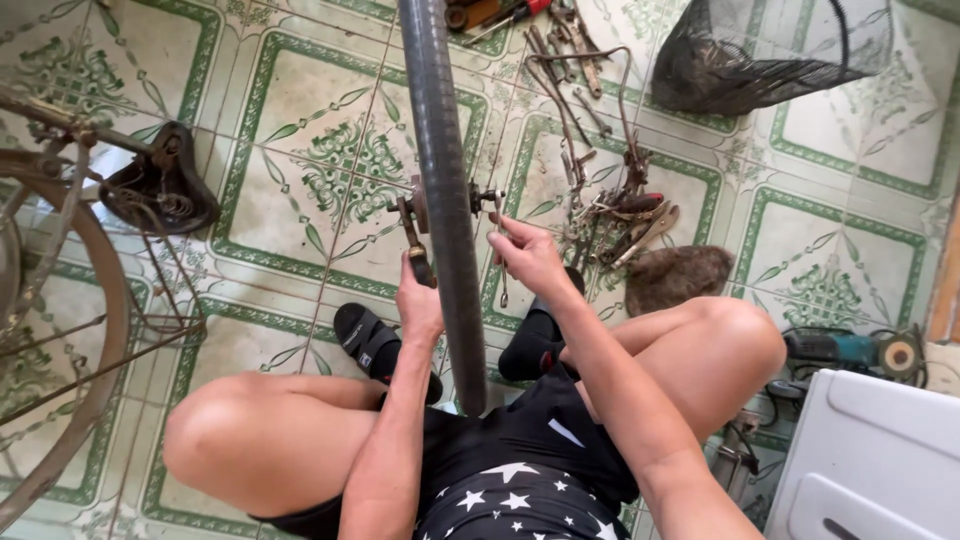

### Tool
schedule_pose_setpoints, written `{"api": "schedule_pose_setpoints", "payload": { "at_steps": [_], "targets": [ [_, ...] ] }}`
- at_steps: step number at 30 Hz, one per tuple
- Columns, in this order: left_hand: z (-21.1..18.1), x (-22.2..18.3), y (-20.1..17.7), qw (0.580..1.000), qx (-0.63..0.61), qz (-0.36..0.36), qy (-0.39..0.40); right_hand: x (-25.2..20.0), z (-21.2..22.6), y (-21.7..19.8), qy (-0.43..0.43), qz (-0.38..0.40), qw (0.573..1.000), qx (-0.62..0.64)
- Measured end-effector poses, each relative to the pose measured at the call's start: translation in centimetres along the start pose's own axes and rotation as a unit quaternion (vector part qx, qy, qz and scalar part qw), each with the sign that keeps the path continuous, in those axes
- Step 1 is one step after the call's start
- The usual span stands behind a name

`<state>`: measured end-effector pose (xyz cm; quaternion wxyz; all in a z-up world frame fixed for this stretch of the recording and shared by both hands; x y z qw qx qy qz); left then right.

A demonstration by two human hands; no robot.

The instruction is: The person holds a bicycle wheel between their legs and uses a wrench to tighten or loosen nuts on the wheel axle while holding the axle steady by hand.

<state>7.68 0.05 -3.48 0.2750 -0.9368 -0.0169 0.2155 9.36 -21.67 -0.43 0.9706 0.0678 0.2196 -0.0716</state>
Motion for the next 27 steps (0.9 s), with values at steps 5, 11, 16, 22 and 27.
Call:
{"api": "schedule_pose_setpoints", "payload": {
  "at_steps": [5, 11, 16, 22, 27],
  "targets": [
    [0.1, 0.0, -0.2, 1.000, 0.023, -0.018, 0.001, -0.3, -0.2, 0.0, 0.036, 0.012, 0.999, 0.021],
    [-0.1, 0.0, -0.3, 1.000, 0.000, -0.007, 0.025, 2.0, -3.6, -1.3, -0.019, -0.005, 1.000, 0.019],
    [0.6, -0.4, -0.2, 1.000, 0.006, 0.012, -0.008, 5.3, -6.8, -3.2, -0.080, -0.023, 0.989, -0.123],
    [2.2, 0.4, 0.4, 1.000, -0.024, 0.016, -0.005, 6.6, 3.4, -1.4, -0.334, 0.015, 0.901, -0.277],
    [3.5, 1.2, 0.7, 0.999, -0.030, 0.023, -0.014, 5.1, 6.1, -0.4, -0.338, 0.021, 0.857, -0.389]
  ]
}}
Point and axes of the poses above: each hand's wrist, its own x-axis towards the middle knuckle, its own y-axis out of the palm, z = x × y, the point moved 9 cm from there along x, towards the middle knuckle, and after that the axes turned 12 degrees about x, right-handed, at the moved point
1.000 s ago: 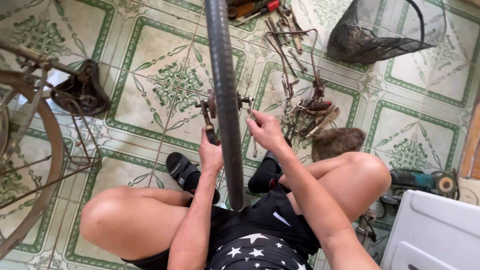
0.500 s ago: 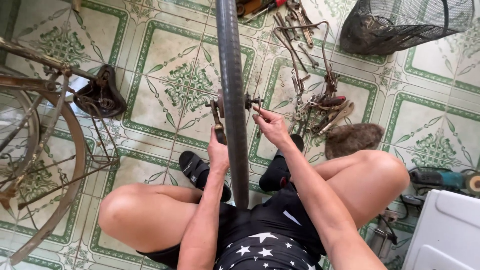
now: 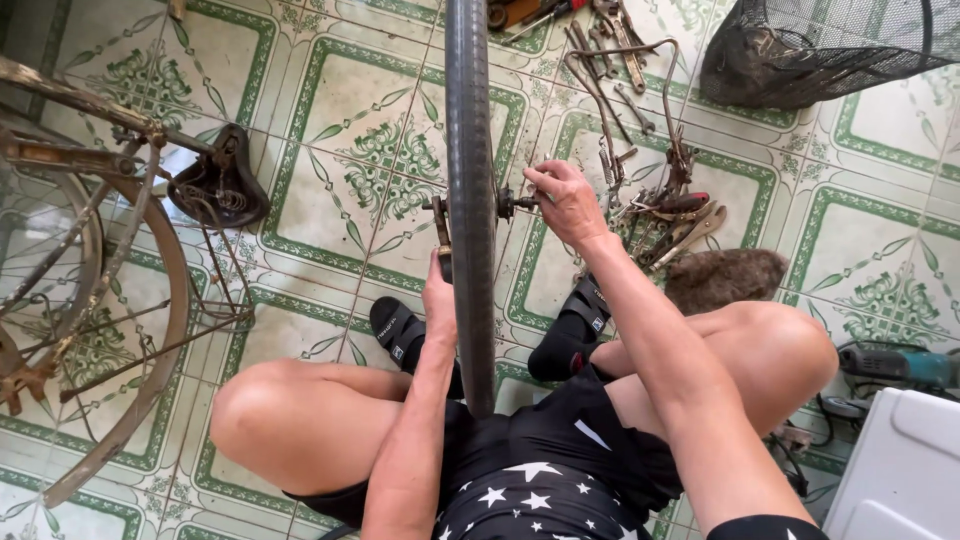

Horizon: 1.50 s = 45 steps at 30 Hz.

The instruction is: The person holds a bicycle wheel between their legs and uses a wrench to tighten or loosen nuts on the wheel axle while holding the axle steady by hand.

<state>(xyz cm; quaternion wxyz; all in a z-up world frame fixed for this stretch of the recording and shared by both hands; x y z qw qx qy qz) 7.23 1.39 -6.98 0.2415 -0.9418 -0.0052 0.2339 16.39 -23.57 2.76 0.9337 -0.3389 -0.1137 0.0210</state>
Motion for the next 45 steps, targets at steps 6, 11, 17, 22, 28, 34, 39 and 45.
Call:
{"api": "schedule_pose_setpoints", "payload": {
  "at_steps": [6, 11, 17, 22, 28, 34, 39, 45],
  "targets": [
    [-2.3, -0.7, -0.8, 1.000, 0.005, 0.000, -0.009, -5.3, -4.0, 2.7, 0.276, 0.138, 0.951, 0.012],
    [-4.2, -1.9, -1.4, 0.998, 0.046, 0.015, -0.044, -6.9, -0.4, 0.1, 0.378, 0.161, 0.882, 0.231],
    [-5.3, -1.7, -1.7, 0.998, 0.031, -0.001, -0.049, -5.6, 4.4, -2.8, 0.342, 0.155, 0.897, 0.235],
    [-3.8, -1.7, -0.7, 0.995, 0.049, 0.011, -0.084, -3.9, 4.8, -2.7, 0.331, 0.151, 0.922, 0.133],
    [-3.1, -1.6, -0.5, 0.999, 0.016, -0.026, -0.037, -1.9, 5.9, -2.6, 0.347, 0.185, 0.916, 0.084],
    [-3.5, -1.7, -0.6, 0.999, 0.028, -0.033, -0.027, 0.1, 6.6, -2.4, 0.352, 0.240, 0.904, 0.040],
    [-4.2, -1.8, -0.7, 0.999, 0.026, -0.024, -0.012, 0.3, 7.1, -2.3, 0.364, 0.263, 0.893, 0.031],
    [-3.6, -1.7, -0.8, 0.999, 0.022, -0.007, -0.047, -0.8, 7.4, -1.2, 0.229, 0.202, 0.951, -0.047]
  ]
}}
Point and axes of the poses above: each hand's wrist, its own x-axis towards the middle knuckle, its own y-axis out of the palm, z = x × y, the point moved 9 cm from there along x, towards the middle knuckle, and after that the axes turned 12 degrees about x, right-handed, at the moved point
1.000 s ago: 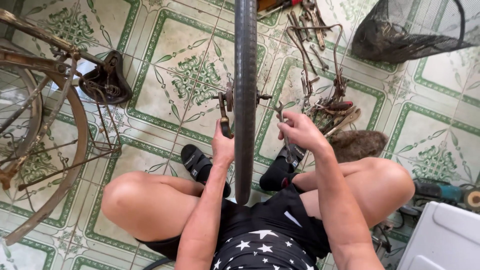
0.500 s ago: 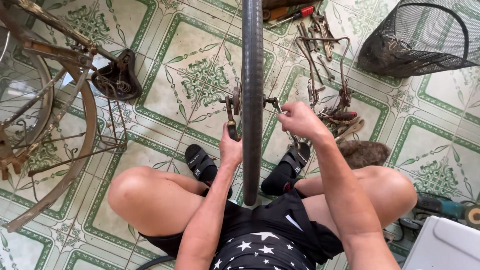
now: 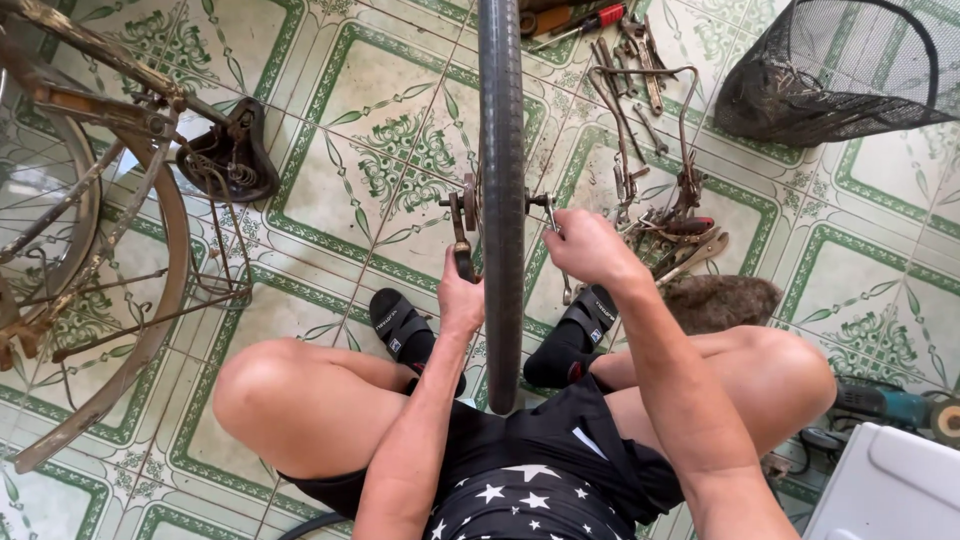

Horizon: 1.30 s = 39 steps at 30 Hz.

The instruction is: The person holds a bicycle wheel between their legs and uses a wrench to tighten or loosen nuts on the wheel axle while holding the axle steady by hand.

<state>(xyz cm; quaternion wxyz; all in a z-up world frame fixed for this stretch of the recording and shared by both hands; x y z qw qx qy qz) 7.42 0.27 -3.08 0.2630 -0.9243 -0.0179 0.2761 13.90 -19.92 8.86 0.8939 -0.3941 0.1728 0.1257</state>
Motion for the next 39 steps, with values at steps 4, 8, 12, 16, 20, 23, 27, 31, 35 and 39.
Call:
{"api": "schedule_pose_setpoints", "payload": {
  "at_steps": [4, 8, 12, 16, 20, 23, 27, 31, 35, 39],
  "targets": [
    [-0.8, -0.5, -0.6, 0.999, -0.025, -0.004, 0.038, -1.8, -2.7, 2.0, 0.023, -0.078, 0.991, 0.109],
    [-0.9, -0.8, -0.8, 0.998, -0.017, -0.019, 0.059, -1.1, -6.6, 5.7, -0.002, -0.163, 0.957, 0.238],
    [-0.6, -0.8, -0.2, 0.997, 0.013, -0.025, 0.067, 0.4, -10.5, 7.5, 0.008, -0.174, 0.931, 0.322],
    [-0.6, -0.7, 0.0, 0.996, -0.012, -0.040, 0.075, -0.2, -8.3, 5.0, -0.083, -0.205, 0.962, 0.161],
    [-1.1, -0.2, -0.1, 0.995, -0.006, -0.041, 0.085, -1.7, -6.3, 4.0, -0.044, -0.150, 0.970, 0.189],
    [-1.0, -0.5, -0.2, 0.996, -0.001, -0.036, 0.086, -2.3, -5.6, 3.4, -0.010, -0.122, 0.976, 0.178],
    [-1.0, -0.5, -0.1, 0.997, -0.004, -0.039, 0.072, -2.1, -4.9, 3.1, 0.015, -0.095, 0.977, 0.191],
    [-1.4, -0.7, -0.6, 0.995, 0.004, -0.055, 0.084, -2.0, -5.0, 5.1, 0.023, -0.075, 0.948, 0.309],
    [-0.1, -0.2, 0.1, 0.999, 0.005, -0.002, 0.036, -0.9, -8.2, 7.1, 0.035, -0.052, 0.941, 0.333],
    [1.3, 0.8, 0.1, 0.998, -0.039, 0.000, 0.053, 2.3, -10.4, 6.2, -0.051, -0.145, 0.970, 0.187]
  ]
}}
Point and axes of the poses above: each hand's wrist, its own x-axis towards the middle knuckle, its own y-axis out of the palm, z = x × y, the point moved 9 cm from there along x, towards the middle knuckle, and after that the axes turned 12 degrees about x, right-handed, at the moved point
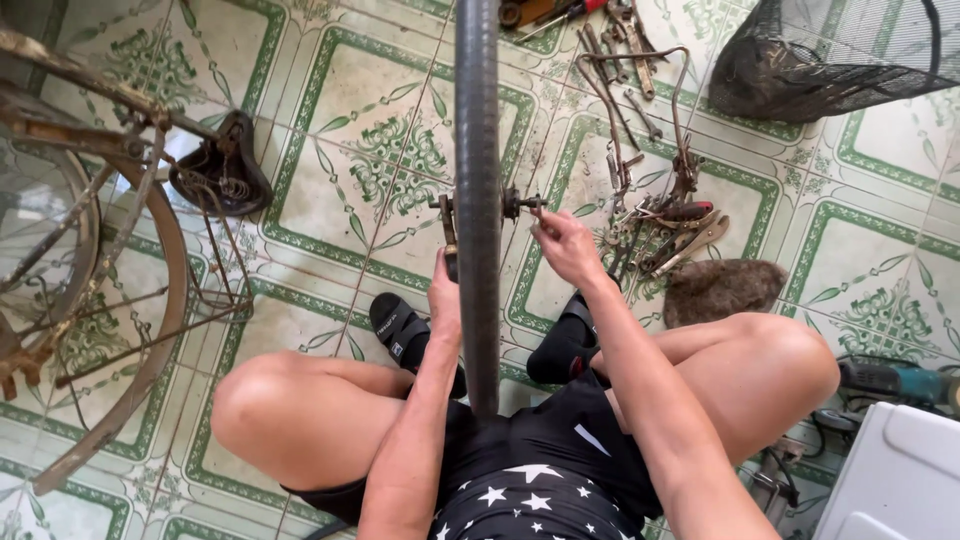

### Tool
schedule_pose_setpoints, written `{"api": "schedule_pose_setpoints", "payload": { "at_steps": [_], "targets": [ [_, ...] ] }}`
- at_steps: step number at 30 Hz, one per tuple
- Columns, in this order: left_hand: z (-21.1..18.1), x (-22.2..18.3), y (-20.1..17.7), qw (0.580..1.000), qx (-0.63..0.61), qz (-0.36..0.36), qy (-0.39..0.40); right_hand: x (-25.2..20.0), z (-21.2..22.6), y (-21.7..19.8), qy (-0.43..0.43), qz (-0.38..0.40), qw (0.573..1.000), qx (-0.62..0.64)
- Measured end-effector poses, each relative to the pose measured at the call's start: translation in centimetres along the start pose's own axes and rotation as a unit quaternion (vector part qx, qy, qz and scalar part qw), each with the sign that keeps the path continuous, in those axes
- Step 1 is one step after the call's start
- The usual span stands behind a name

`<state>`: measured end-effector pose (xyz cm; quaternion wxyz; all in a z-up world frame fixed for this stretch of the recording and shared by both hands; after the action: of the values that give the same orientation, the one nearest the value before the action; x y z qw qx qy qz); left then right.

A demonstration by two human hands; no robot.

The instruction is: The person holds a bicycle wheel between their legs and uses a wrench to tighten or loosen nuts on the wheel axle while holding the axle steady by hand.

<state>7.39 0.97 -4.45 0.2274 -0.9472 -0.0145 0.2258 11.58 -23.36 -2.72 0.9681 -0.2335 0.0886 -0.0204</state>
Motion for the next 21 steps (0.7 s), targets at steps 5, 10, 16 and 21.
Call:
{"api": "schedule_pose_setpoints", "payload": {
  "at_steps": [5, 10, 16, 21],
  "targets": [
    [2.1, 0.6, 1.0, 0.980, -0.197, 0.018, -0.028, 4.8, 1.9, -0.5, -0.157, -0.040, 0.986, -0.037],
    [2.0, 0.0, 3.5, 0.842, -0.524, 0.118, -0.040, 5.8, 4.2, -2.1, -0.177, -0.025, 0.982, -0.059],
    [0.5, 0.0, 3.2, 0.816, -0.561, 0.130, -0.046, 2.6, -1.9, -0.3, 0.096, 0.103, 0.986, -0.087],
    [-2.3, -0.7, -0.8, 0.995, -0.092, 0.002, 0.029, -2.4, 1.3, -2.3, 0.155, 0.073, 0.985, 0.020]
  ]
}}
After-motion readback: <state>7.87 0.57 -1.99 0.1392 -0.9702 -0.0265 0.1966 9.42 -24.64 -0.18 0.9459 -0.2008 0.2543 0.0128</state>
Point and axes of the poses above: each hand's wrist, its own x-axis towards the middle knuckle, its own y-axis out of the palm, z = x × y, the point moved 9 cm from there along x, towards the middle knuckle, and after that the axes turned 12 degrees about x, right-handed, at the moved point
